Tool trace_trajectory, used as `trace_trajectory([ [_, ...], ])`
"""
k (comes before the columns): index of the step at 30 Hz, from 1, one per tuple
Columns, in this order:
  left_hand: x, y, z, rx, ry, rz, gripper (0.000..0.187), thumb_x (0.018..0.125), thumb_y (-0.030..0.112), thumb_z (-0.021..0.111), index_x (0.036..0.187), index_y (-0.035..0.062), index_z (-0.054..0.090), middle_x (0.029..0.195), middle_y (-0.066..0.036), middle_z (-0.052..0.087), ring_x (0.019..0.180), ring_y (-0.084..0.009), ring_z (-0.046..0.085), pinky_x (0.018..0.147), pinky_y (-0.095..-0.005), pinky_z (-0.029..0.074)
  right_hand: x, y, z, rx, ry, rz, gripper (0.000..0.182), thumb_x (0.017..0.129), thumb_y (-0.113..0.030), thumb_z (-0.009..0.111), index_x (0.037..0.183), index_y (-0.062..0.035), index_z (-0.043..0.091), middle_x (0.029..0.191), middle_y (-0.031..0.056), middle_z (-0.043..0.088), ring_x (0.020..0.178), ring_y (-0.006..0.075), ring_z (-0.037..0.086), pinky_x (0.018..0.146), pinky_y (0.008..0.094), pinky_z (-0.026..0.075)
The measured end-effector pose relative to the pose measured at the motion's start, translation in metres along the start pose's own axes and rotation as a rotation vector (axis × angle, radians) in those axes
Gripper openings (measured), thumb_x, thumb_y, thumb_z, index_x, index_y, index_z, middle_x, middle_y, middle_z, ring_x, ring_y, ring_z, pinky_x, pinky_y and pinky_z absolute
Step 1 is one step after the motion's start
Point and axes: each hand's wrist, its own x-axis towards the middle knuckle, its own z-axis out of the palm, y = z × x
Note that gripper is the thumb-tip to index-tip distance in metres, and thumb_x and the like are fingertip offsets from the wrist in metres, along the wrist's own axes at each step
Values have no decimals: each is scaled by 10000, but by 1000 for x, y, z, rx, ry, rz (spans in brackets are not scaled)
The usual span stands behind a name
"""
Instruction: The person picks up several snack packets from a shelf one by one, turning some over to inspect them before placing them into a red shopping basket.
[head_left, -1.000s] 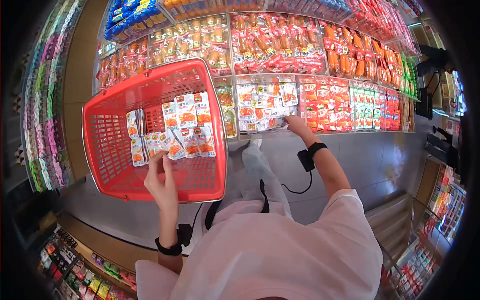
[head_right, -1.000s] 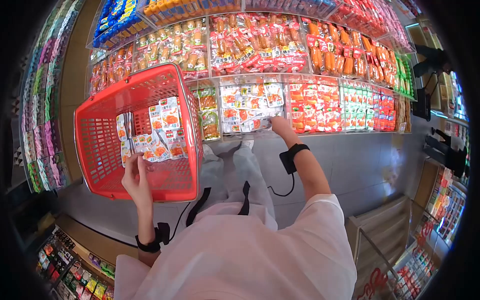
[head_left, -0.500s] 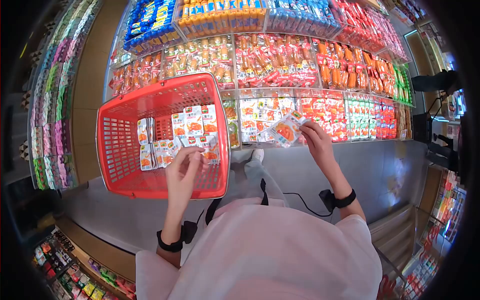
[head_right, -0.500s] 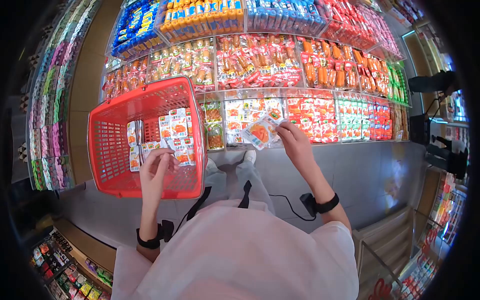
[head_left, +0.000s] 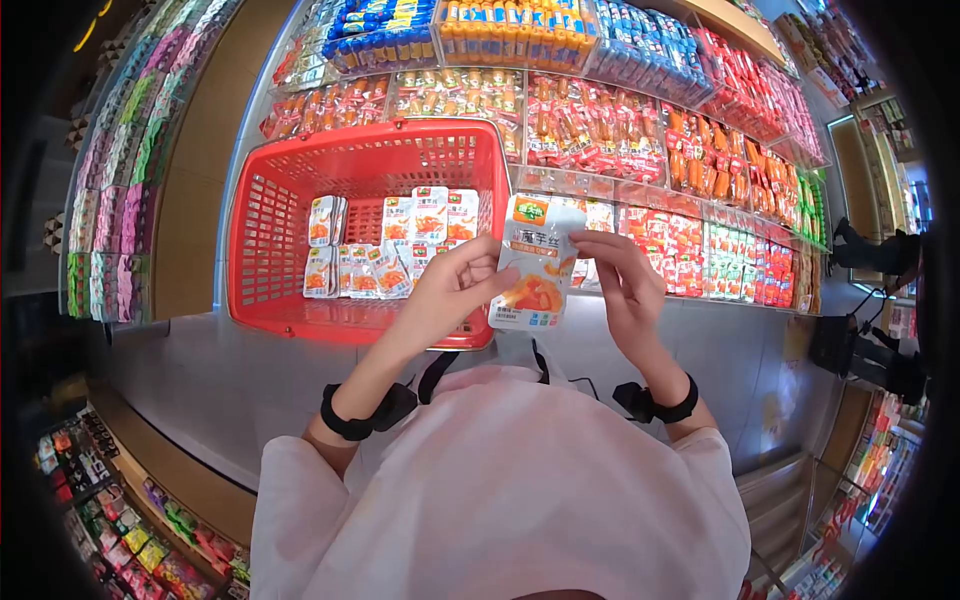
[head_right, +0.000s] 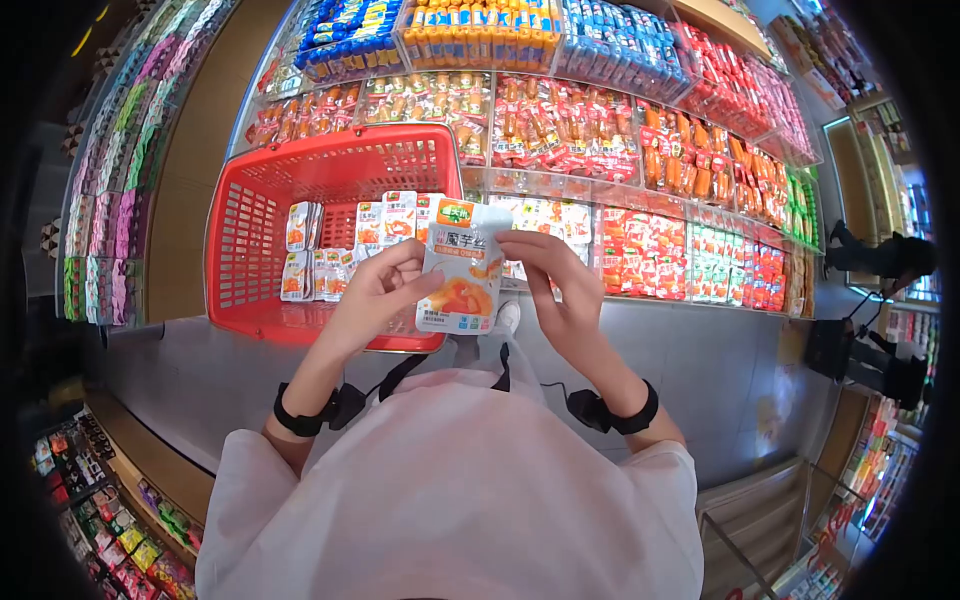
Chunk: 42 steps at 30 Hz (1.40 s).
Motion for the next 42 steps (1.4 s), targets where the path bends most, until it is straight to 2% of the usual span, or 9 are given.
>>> trace_trajectory([
  [2,-6,-6,-10,-40,32,47,153,864,109,561,955,-7,521,772,31,561,664,15,463,583,-164,376,3,1,11,246,61,135,202,860,64,400,1006,34,537,1023,150,562,927,219,571,718,303,489],
  [3,-9,-11,-15,-12,110,46,95,833,90,587,887,23,546,681,63,535,555,33,381,480,-148,274,4,0,13,233,54,195,196,886,31,380,1021,38,522,995,145,566,910,197,567,718,296,482],
  [11,-44,-6,-51,-99,297,78,155,843,113,573,960,15,546,796,20,584,702,4,486,596,-163,377,5,7,59,347,-134,484,163,875,-57,479,989,9,575,832,75,621,780,124,601,659,248,479],
  [15,-60,8,-61,-89,365,54,156,844,144,580,945,29,548,734,54,541,675,9,468,590,-165,375,2,14,82,298,-289,502,164,876,-86,485,984,-13,586,816,70,636,772,115,610,649,239,475],
  [21,-64,9,-69,-118,450,89,153,883,155,519,934,11,514,771,-1,573,703,-38,498,620,-214,400,4,24,100,262,-369,457,166,880,-93,488,992,-14,582,838,85,635,789,144,626,641,266,486],
  [24,-59,-4,-76,-715,95,248,172,899,229,470,870,59,461,694,16,472,674,-83,441,656,-250,384,-2,52,116,111,-390,385,163,879,-109,495,992,-27,580,857,106,633,783,179,638,632,282,504],
  [25,-55,-3,-77,-865,-36,283,210,891,301,425,815,107,394,654,12,358,658,-123,383,670,-257,348,-2,58,121,77,-400,388,162,879,-110,495,990,-31,581,860,112,632,780,185,639,630,282,504],
  [28,-49,9,-69,-1112,-74,270,247,867,313,424,739,113,355,615,12,311,614,-102,317,573,-228,290,-2,62,129,20,-423,368,162,881,-117,492,989,-39,583,862,130,626,768,201,640,622,290,496],
  [42,-37,20,-61,-943,-106,254,332,844,416,446,679,140,362,664,31,316,636,-99,313,571,-233,284,7,79,139,-254,-295,122,122,837,-109,513,892,-42,599,831,124,628,738,271,617,636,343,492],
])
